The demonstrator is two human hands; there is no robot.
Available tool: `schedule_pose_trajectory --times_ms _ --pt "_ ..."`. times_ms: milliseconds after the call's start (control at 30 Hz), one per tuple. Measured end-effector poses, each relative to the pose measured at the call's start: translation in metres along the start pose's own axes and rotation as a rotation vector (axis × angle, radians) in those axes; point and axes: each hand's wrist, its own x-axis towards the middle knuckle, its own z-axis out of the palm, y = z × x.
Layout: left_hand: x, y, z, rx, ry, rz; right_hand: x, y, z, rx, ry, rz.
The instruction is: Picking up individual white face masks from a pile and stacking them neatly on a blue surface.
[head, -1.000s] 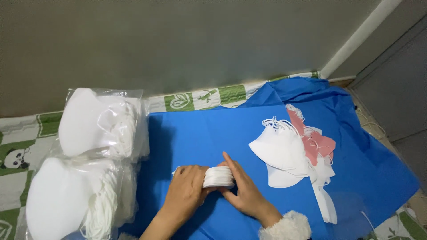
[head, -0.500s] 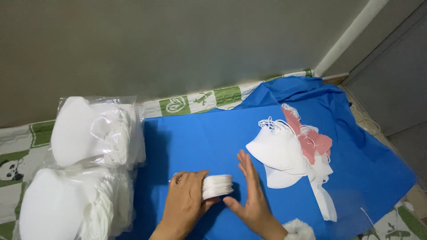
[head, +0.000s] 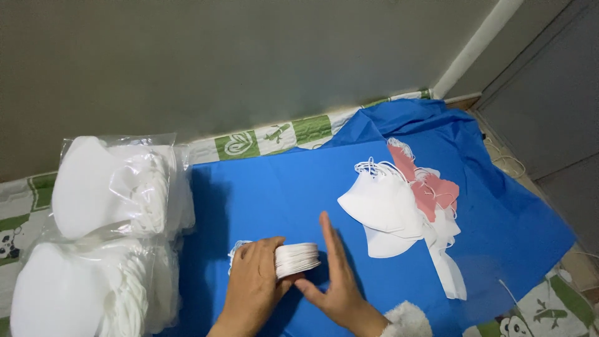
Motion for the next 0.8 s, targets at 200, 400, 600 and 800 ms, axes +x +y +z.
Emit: schedule_pose_trajectory --times_ms 200,400,600,800 --pt "-0.005 -0.006 0.011 0.031 0.019 0.011 -0.002 -0.001 0.004 -0.033 0.059 -0.107" --pt "-0.002 -0.001 0.006 0.004 0.038 0.040 0.001 -0.007 0.003 0.089 -0.031 -0.042" --pt "0.003 0.006 0.001 -0.057 0.056 0.046 -0.003 -0.001 0.003 0.069 -0.137 -0.038" --pt "-0.003 -0.004 0.010 0.013 0.018 0.032 -0.007 0.001 0.002 -0.044 0.054 -0.063"
